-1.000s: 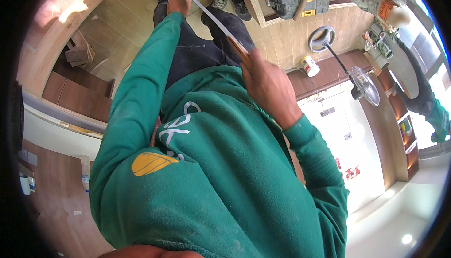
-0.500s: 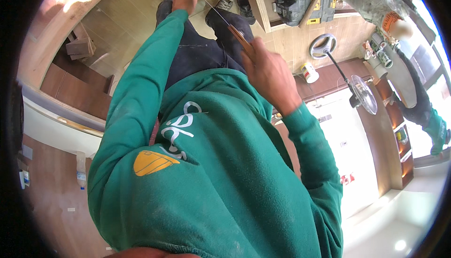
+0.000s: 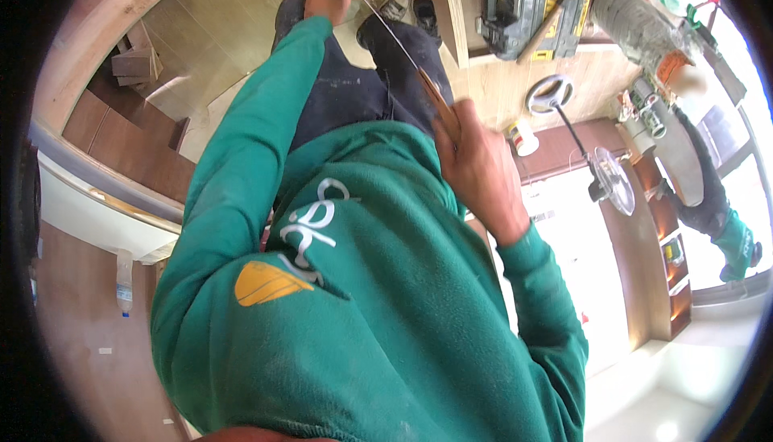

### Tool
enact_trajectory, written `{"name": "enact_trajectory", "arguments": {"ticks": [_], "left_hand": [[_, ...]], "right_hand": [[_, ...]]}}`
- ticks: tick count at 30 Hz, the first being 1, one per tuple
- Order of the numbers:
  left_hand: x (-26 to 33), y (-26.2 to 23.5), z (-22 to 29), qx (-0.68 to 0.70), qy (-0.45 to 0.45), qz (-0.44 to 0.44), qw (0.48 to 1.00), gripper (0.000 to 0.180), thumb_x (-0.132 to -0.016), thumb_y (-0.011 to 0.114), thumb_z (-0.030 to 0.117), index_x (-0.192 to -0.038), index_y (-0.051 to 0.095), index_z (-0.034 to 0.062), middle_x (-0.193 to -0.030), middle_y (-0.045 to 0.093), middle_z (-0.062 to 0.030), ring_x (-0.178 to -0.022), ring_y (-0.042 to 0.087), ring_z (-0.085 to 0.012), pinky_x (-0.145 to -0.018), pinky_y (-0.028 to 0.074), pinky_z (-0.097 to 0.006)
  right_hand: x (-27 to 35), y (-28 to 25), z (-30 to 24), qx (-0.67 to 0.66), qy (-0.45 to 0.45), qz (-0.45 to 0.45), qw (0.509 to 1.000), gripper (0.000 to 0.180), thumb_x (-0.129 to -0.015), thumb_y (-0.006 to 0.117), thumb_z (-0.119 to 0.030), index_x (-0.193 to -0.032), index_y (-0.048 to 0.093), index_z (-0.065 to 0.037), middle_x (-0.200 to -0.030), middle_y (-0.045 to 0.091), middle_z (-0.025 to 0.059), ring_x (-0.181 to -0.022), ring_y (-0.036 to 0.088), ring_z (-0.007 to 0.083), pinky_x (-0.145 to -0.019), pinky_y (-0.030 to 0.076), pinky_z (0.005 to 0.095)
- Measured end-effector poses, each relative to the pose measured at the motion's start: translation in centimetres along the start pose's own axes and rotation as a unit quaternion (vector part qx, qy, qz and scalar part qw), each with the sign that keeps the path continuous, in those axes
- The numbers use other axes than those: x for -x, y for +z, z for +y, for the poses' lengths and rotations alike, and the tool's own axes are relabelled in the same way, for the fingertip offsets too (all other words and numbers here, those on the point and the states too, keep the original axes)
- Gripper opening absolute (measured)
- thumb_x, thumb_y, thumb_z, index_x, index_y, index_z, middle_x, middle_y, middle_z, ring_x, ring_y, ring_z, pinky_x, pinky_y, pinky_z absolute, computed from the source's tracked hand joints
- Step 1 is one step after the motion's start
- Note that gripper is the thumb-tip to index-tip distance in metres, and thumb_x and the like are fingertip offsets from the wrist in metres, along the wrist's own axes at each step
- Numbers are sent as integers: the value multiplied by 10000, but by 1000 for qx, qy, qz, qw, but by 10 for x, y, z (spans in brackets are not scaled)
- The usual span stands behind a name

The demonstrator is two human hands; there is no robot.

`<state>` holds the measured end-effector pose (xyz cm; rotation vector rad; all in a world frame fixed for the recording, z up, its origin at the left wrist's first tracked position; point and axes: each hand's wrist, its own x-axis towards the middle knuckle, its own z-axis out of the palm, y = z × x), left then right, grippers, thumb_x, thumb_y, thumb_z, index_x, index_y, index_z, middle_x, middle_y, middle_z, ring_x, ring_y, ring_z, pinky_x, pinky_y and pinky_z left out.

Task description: The person installs dark flooring planks on a newspaper-covered floor. They position planks, use a hammer and tapping block to fit edges, and retrieve a hammer from a cabinet. A cordless drill is visible nearby.

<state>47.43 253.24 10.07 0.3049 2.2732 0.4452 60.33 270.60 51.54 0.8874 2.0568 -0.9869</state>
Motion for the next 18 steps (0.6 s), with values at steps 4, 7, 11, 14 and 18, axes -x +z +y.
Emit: {"name": "enact_trajectory", "arguments": {"ticks": [4,7,11,14,18], "left_hand": [[2,-5,3,14,35,0,999,429,-917,661,398,-1102,683,10,-1049,727,-280,-1037,681,-490,-914,560,-558],[2,-13,17,18,32,-7,999,431,-901,692,383,-1077,677,-9,-1047,728,-278,-1012,693,-480,-897,574,-542],[8,-11,5,-9,16,-14,1000,467,-903,689,424,-1103,687,2,-1033,724,-296,-1000,699,-478,-886,576,-550],[10,-23,11,-27,7,-19,999,476,-925,657,440,-1075,700,-10,-1024,722,-301,-993,700,-476,-875,575,-552],[2,-7,4,-40,41,-22,998,427,-931,647,406,-1080,711,11,-1050,732,-264,-1002,702,-460,-887,577,-539]], "right_hand": [[-123,59,5,28,-87,38,995,263,-985,608,-241,-1102,515,-24,-795,666,316,-796,662,519,-716,515,619],[-168,91,-10,23,-107,70,991,285,-985,585,-273,-1102,504,-25,-803,662,324,-795,650,531,-732,508,632],[-90,54,-7,24,-35,30,999,266,-994,601,-268,-1072,484,-43,-783,656,320,-758,653,524,-673,498,632],[6,5,3,-4,-3,3,1000,244,-1006,621,-238,-1107,491,-57,-761,651,300,-708,647,519,-602,488,612],[-103,62,7,22,-67,37,997,282,-1004,597,-271,-1115,501,-30,-804,667,315,-757,657,522,-659,511,620]]}}
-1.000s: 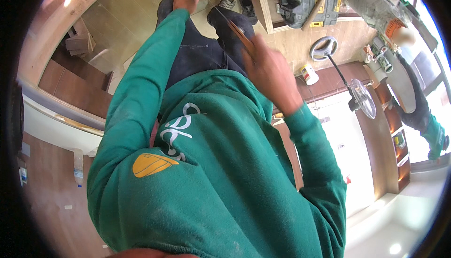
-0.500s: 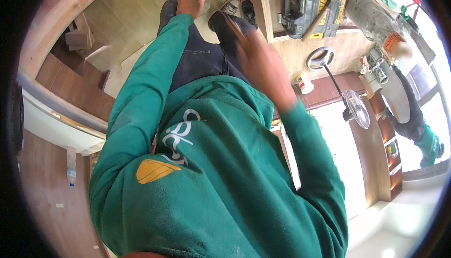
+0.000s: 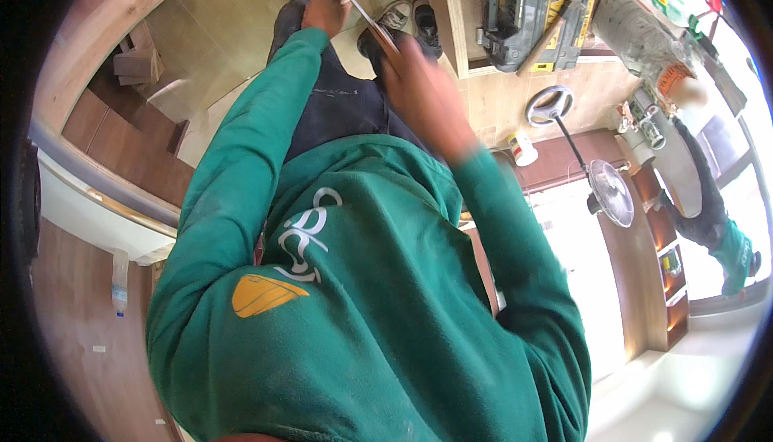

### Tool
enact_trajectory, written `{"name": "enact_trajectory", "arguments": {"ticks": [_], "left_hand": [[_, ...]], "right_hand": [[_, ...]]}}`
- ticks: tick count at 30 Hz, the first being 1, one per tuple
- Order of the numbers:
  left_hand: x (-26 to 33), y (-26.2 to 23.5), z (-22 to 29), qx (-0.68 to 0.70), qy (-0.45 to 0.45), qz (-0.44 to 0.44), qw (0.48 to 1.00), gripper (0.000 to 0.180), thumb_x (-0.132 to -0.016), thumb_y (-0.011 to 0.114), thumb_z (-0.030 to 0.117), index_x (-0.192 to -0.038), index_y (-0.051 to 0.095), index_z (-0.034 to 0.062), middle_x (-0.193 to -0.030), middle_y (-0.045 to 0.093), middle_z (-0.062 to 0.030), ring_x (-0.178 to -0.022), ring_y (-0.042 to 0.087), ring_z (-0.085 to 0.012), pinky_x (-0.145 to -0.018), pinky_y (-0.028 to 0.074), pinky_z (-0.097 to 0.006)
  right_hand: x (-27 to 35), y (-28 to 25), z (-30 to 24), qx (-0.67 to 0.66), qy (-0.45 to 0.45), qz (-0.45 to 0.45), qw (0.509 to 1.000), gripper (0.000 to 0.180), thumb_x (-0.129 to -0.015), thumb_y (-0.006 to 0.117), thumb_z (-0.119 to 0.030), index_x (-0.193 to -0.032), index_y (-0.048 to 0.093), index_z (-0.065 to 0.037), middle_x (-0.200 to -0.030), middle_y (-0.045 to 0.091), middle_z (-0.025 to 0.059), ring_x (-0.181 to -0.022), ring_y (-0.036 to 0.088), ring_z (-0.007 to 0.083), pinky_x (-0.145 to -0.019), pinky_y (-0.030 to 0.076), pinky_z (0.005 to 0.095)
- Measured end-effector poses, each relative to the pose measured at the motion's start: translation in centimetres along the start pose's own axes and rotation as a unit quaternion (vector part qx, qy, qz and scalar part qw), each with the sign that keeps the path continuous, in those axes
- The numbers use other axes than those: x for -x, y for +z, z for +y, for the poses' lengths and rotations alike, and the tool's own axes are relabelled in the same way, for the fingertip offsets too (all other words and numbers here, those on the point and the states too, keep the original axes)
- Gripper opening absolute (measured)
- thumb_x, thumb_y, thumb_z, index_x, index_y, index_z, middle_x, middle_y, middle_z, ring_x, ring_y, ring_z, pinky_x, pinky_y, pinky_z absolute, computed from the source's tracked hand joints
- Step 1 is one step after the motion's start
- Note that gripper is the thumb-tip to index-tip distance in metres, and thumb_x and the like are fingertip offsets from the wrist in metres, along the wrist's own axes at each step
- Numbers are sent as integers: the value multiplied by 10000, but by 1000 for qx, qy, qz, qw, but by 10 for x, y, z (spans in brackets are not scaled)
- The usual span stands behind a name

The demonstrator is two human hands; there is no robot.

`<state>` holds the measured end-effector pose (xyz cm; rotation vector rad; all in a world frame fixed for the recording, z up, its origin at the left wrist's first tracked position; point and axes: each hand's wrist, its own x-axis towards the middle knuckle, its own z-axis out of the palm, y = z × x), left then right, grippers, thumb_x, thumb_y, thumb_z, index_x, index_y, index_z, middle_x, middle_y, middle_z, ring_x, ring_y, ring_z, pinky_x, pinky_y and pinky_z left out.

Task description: The person installs dark flooring planks on a newspaper-covered floor. They position planks, use a hammer and tapping block to fit edges, and retrieve a hammer from a cabinet. A cordless drill is visible nearby.

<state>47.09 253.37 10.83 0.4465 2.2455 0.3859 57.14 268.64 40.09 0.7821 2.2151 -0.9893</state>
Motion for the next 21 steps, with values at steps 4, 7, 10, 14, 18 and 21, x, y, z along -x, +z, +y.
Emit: {"name": "enact_trajectory", "arguments": {"ticks": [4,7,10,14,18,21], "left_hand": [[-14,-23,12,19,10,-37,999,373,-903,715,346,-1110,712,36,-1076,732,-262,-1029,704,-447,-902,577,-524],[-18,-10,3,20,-21,-8,1000,407,-895,728,362,-1110,712,17,-1082,731,-265,-1033,700,-457,-895,577,-536],[-4,-27,1,13,-21,-34,999,407,-903,706,382,-1111,719,32,-1082,725,-276,-1041,692,-470,-898,575,-541],[-6,-19,1,41,7,-7,999,377,-916,663,364,-1076,707,25,-1024,726,-273,-1001,690,-476,-895,565,-541],[-32,-11,-13,23,31,-9,999,393,-915,641,352,-1118,714,23,-1055,727,-269,-1013,687,-476,-903,565,-519],[-14,-20,9,29,-12,-32,999,423,-895,689,385,-1139,724,40,-1068,734,-262,-1036,700,-457,-926,572,-521]], "right_hand": [[-81,55,7,-7,-18,82,996,286,-1003,582,-297,-1089,503,-35,-811,663,315,-742,632,535,-655,486,639],[-7,4,-9,-16,19,25,999,263,-1003,594,-267,-1101,507,-39,-798,657,306,-739,639,528,-648,501,626],[97,-66,-19,1,31,-39,999,299,-1001,617,-236,-1221,511,-63,-852,675,302,-754,669,498,-667,519,612],[9,-4,7,-38,-8,26,999,304,-992,618,-266,-1156,520,-30,-838,666,317,-779,665,521,-692,528,604],[-105,41,-19,13,-14,56,998,355,-1007,549,-323,-1099,523,19,-869,685,330,-831,668,534,-769,543,607],[-49,16,-17,-6,40,-6,999,323,-1010,564,-305,-1102,513,0,-901,687,331,-840,671,533,-763,542,610]]}}
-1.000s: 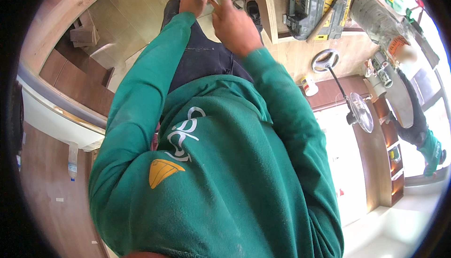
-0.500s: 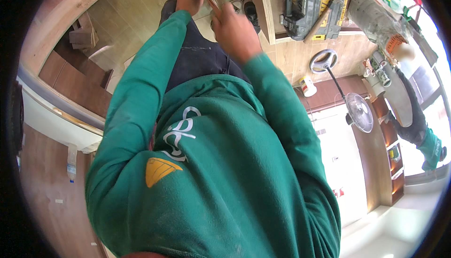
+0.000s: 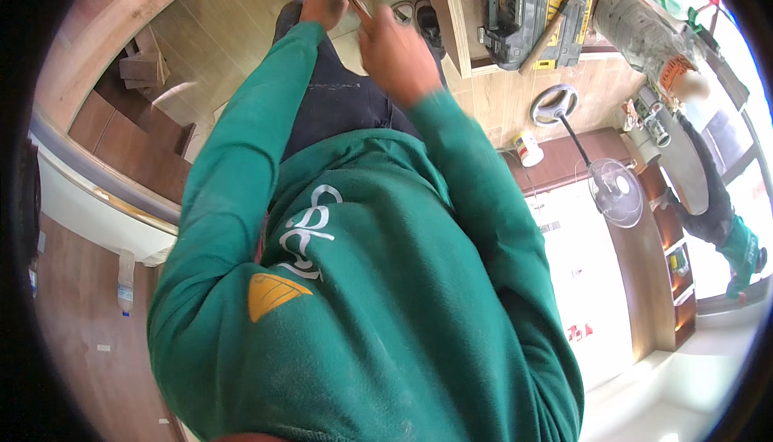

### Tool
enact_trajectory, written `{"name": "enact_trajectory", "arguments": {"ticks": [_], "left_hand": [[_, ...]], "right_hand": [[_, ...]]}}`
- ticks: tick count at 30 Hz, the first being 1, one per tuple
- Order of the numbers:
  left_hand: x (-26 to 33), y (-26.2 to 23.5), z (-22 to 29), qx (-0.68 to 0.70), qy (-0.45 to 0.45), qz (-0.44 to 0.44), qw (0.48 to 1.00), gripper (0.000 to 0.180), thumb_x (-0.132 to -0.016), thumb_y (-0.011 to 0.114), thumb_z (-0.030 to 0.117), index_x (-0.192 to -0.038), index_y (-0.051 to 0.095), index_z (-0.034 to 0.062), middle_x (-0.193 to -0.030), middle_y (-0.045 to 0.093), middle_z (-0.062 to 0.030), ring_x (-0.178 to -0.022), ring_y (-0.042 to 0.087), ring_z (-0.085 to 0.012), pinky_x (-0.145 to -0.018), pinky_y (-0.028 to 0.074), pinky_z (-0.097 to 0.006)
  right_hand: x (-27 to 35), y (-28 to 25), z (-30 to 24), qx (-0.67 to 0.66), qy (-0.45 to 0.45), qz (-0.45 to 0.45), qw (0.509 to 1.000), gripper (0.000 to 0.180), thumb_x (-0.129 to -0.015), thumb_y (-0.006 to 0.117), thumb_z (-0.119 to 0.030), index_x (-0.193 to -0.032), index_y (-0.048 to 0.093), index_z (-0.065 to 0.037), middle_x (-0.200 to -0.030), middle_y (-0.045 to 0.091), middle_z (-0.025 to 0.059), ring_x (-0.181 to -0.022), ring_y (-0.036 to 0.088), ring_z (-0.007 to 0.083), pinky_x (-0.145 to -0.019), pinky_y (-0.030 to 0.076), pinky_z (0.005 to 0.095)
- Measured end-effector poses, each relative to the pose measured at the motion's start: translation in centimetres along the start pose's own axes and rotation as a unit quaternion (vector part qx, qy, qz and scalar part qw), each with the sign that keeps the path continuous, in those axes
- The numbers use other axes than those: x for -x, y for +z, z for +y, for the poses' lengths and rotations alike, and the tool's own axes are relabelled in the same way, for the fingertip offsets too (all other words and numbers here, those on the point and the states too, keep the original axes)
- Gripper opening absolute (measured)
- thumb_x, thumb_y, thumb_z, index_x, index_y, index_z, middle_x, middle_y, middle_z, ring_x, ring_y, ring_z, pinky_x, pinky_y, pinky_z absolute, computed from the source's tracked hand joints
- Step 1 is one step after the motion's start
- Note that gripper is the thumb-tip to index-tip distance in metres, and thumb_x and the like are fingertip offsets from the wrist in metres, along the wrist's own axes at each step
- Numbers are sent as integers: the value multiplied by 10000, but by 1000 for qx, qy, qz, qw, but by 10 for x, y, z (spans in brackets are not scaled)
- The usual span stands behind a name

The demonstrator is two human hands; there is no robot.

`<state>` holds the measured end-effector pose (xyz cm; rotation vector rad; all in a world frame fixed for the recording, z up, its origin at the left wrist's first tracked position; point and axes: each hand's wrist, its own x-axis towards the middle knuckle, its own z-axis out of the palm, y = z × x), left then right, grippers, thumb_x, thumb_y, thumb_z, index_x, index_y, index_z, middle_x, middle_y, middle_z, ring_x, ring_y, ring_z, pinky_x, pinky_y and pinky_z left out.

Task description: The person installs dark flooring planks on a newspaper-covered floor. They position planks, use a hammer and tapping block to fit edges, and retrieve a hammer from a cabinet. A cordless drill is visible nearby.

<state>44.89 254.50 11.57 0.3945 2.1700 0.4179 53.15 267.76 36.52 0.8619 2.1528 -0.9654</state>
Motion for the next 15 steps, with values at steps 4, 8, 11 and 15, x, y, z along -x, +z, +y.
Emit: {"name": "enact_trajectory", "arguments": {"ticks": [4,8,11,15], "left_hand": [[9,-10,-9,-15,-12,-25,999,415,-892,703,376,-1119,722,29,-1106,724,-267,-1051,695,-454,-945,560,-536],[8,-2,-10,-14,23,16,1000,428,-901,723,401,-1093,732,18,-1084,715,-287,-1036,683,-466,-911,562,-532],[-24,-2,-28,-19,65,-1,998,408,-909,701,369,-1117,718,18,-1097,711,-288,-1040,686,-463,-916,563,-524],[-24,2,-21,-48,81,35,995,406,-906,711,394,-1047,724,13,-1023,719,-284,-1000,691,-462,-859,571,-539]], "right_hand": [[163,-66,4,-61,60,-16,996,253,-1005,603,-259,-1042,478,-43,-815,670,308,-788,654,530,-674,506,620],[81,-20,14,-14,9,-4,1000,267,-997,610,-262,-1040,483,-31,-821,670,313,-783,653,528,-684,519,612],[-9,20,7,-8,-43,75,996,292,-996,600,-287,-1036,485,-21,-796,663,315,-771,644,529,-694,516,624],[51,-14,8,-33,-14,60,998,285,-997,615,-283,-1047,476,-39,-780,660,301,-757,640,528,-670,498,631]]}}
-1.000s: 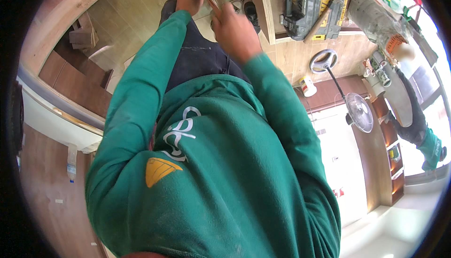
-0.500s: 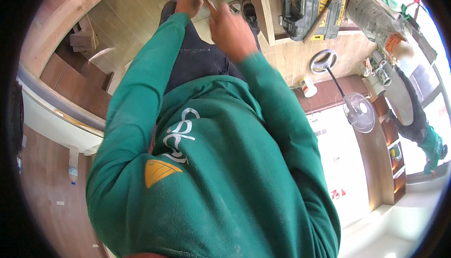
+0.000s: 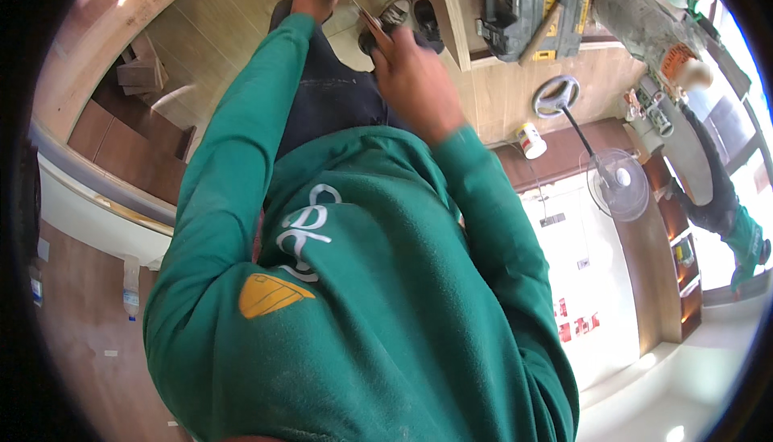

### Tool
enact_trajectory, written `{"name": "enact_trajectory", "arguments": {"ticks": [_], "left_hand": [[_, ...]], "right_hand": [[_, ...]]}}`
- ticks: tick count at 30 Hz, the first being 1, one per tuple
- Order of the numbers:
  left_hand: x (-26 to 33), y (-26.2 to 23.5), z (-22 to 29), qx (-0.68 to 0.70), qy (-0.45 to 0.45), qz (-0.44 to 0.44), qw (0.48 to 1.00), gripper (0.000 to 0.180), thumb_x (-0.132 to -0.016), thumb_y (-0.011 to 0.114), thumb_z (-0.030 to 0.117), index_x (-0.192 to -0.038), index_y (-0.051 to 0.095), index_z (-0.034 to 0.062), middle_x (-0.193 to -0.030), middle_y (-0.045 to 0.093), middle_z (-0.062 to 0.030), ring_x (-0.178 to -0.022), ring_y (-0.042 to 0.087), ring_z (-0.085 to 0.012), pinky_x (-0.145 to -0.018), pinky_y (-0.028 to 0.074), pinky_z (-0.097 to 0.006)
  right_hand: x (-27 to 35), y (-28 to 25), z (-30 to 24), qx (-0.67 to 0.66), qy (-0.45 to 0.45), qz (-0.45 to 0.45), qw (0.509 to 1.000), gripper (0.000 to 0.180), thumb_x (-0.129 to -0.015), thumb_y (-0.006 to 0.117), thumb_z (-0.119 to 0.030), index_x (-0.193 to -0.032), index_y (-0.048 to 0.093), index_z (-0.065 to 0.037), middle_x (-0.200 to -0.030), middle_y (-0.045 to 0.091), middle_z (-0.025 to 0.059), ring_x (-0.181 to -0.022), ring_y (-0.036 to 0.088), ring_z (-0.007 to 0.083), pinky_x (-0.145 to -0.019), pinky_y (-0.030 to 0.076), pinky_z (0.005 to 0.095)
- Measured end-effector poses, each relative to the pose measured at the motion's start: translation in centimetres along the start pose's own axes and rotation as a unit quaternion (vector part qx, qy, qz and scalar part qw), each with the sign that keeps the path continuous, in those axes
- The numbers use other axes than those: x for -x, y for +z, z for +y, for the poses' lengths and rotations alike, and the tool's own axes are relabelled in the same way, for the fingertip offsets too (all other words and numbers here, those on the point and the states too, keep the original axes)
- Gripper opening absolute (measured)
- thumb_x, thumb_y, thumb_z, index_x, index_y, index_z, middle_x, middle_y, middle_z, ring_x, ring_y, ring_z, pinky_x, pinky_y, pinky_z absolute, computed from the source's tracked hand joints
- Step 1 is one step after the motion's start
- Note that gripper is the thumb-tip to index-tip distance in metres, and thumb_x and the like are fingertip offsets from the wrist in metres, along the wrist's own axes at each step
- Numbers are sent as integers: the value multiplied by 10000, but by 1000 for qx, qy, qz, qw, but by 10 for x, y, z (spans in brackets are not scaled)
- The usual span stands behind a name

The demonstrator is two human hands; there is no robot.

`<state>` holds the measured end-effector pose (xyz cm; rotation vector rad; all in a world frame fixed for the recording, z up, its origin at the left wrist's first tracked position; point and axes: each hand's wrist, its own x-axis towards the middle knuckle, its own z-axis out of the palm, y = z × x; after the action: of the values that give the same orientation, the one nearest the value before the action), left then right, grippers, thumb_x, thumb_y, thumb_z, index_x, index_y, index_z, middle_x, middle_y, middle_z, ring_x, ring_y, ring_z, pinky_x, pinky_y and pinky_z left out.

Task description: The person installs dark flooring planks on a newspaper-covered floor. They position planks, use a hammer and tapping block to fit edges, and retrieve a hammer from a cabinet. A cordless drill is visible nearby.

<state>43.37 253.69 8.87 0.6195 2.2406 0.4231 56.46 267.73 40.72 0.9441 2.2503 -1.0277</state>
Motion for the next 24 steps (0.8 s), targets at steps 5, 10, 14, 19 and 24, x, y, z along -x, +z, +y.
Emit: {"name": "enact_trajectory", "arguments": {"ticks": [5,10,14,19,24], "left_hand": [[20,7,4,-26,-11,-2,1000,477,-901,685,475,-1125,744,58,-1010,744,-249,-960,719,-445,-886,581,-543],[-13,4,-13,-98,36,-24,994,417,-934,628,469,-1030,746,81,-995,750,-234,-951,729,-434,-829,599,-536],[-1,-6,19,-84,-23,15,996,417,-917,624,438,-1085,726,70,-1014,750,-218,-945,723,-431,-830,587,-551],[8,-15,21,-87,-60,47,993,427,-916,621,445,-1109,686,70,-968,748,-216,-918,727,-428,-804,586,-555],[-6,-8,-13,-81,-8,56,995,391,-921,617,418,-1115,679,84,-990,755,-191,-926,733,-407,-805,585,-548]], "right_hand": [[94,-60,-2,-15,54,-62,997,245,-996,624,-226,-1102,470,-68,-762,656,276,-733,646,518,-630,492,623],[-64,27,-5,3,-10,-11,1000,344,-981,615,-302,-1009,484,16,-839,672,339,-811,656,536,-739,538,608],[-17,4,-7,-6,56,-36,998,336,-984,615,-287,-1073,449,-9,-835,676,333,-806,658,536,-725,523,616],[71,-69,-11,-10,112,-91,990,284,-975,635,-218,-1085,451,-31,-802,676,295,-787,657,526,-698,515,610],[-38,3,-15,12,-5,-29,1000,334,-983,588,-291,-1061,481,15,-846,682,312,-819,667,529,-741,552,596]]}}
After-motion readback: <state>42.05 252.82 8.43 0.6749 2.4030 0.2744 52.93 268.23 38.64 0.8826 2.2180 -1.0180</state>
